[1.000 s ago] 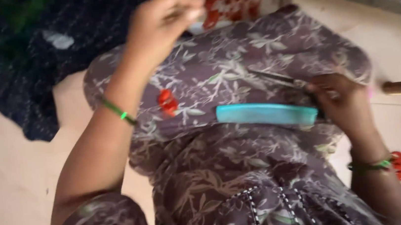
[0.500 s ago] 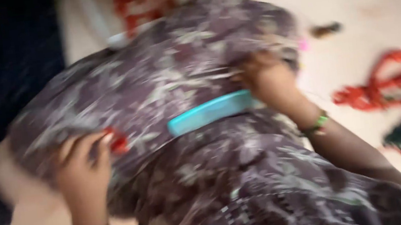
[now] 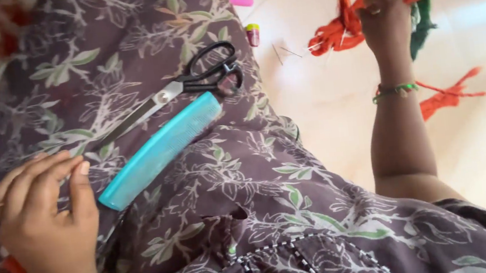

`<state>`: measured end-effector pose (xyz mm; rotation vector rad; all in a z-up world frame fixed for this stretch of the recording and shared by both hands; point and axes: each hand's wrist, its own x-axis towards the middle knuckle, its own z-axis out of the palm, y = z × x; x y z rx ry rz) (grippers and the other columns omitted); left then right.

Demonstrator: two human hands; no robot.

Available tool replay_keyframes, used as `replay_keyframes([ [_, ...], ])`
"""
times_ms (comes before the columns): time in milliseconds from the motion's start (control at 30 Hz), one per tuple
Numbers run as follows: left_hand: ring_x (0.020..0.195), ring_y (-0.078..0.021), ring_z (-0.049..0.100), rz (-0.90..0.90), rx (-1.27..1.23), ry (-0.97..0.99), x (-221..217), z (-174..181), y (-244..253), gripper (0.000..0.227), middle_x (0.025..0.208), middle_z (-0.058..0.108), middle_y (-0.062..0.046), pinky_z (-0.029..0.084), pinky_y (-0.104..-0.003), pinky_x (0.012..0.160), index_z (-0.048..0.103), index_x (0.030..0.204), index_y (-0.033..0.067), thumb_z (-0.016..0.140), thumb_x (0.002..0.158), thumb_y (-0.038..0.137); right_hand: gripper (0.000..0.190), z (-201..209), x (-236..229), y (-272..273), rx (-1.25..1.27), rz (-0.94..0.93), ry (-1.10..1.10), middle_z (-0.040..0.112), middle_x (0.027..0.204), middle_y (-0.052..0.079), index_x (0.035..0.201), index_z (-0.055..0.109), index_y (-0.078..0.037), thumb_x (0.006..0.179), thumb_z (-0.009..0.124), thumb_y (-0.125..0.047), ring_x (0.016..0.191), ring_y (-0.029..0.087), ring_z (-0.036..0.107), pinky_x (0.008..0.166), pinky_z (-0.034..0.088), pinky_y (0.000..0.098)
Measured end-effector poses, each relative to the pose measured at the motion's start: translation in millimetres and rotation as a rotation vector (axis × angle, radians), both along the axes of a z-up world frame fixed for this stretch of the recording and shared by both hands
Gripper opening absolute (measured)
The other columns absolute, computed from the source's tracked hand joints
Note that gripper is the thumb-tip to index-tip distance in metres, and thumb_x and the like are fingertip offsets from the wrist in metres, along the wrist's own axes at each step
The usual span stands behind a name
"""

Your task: The person is seen manually attaching decorative tassels to the edge of a striped orange fabric using thread, a needle, and scissors.

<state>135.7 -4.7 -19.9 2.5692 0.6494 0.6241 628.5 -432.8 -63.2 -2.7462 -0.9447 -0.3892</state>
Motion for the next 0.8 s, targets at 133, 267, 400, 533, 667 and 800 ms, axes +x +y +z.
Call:
replay_keyframes([
  [133,0.121,-0.0173,0.063,-0.050,0.072,0.042,4,-2,-1,0.002,0.122,0.073,0.000,0.045,-0.028,0.112,0.073,0.110,0.0085,0.074,0.109,0.010,0.033,-119,42,-63,-0.396,-0.346,0.220,0.067,0.066,0.016,0.084,0.074,0.000,0.092,0.085,-0.029,0.064,0.032,0.068,0.063,0.055,0.0441],
  [267,0.123,-0.0169,0.063,-0.034,0.056,0.080,10,7,-8,0.004,0.122,0.074,0.001,0.044,-0.027,0.114,0.073,0.108,0.0094,0.073,0.111,0.012,0.025,-165,22,-57,-0.179,-0.699,0.650,0.069,0.064,0.015,0.085,0.070,0.003,0.086,0.071,-0.023,0.066,0.030,0.077,0.072,0.063,0.0387],
  [400,0.123,-0.0168,0.063,-0.018,0.057,0.127,6,9,-13,0.005,0.119,0.073,0.001,0.043,-0.027,0.115,0.075,0.112,0.0090,0.073,0.114,0.013,0.046,-205,58,-92,-0.245,-0.647,0.110,0.071,0.077,0.026,0.086,0.073,0.001,0.092,0.081,-0.044,0.076,0.040,0.070,0.066,0.055,0.0529],
  [533,0.122,-0.0161,0.064,-0.029,0.045,0.197,5,3,-14,0.006,0.119,0.074,0.001,0.043,-0.027,0.116,0.074,0.109,0.0092,0.074,0.113,0.013,0.018,-152,77,-105,0.358,-0.831,0.563,0.071,0.086,0.015,0.107,0.071,-0.006,0.091,0.075,-0.015,0.069,0.025,0.069,0.051,0.053,0.0376],
  [667,0.126,-0.0147,0.062,-0.063,0.080,0.206,18,-2,-14,0.003,0.123,0.074,0.001,0.043,-0.026,0.119,0.073,0.110,0.0088,0.074,0.112,0.011,0.021,-143,93,-119,0.455,-0.758,0.564,0.075,0.093,0.006,0.104,0.073,-0.008,0.084,0.075,-0.008,0.071,0.018,0.073,0.051,0.062,0.0312],
  [800,0.124,-0.0152,0.061,-0.060,0.097,0.206,45,12,-22,0.005,0.118,0.073,0.001,0.043,-0.026,0.116,0.075,0.109,0.0082,0.077,0.110,0.013,0.049,-177,118,-139,0.062,-0.149,0.184,0.075,0.088,0.020,0.106,0.077,0.002,0.067,0.101,-0.016,0.082,0.033,0.072,0.068,0.056,0.0462],
])
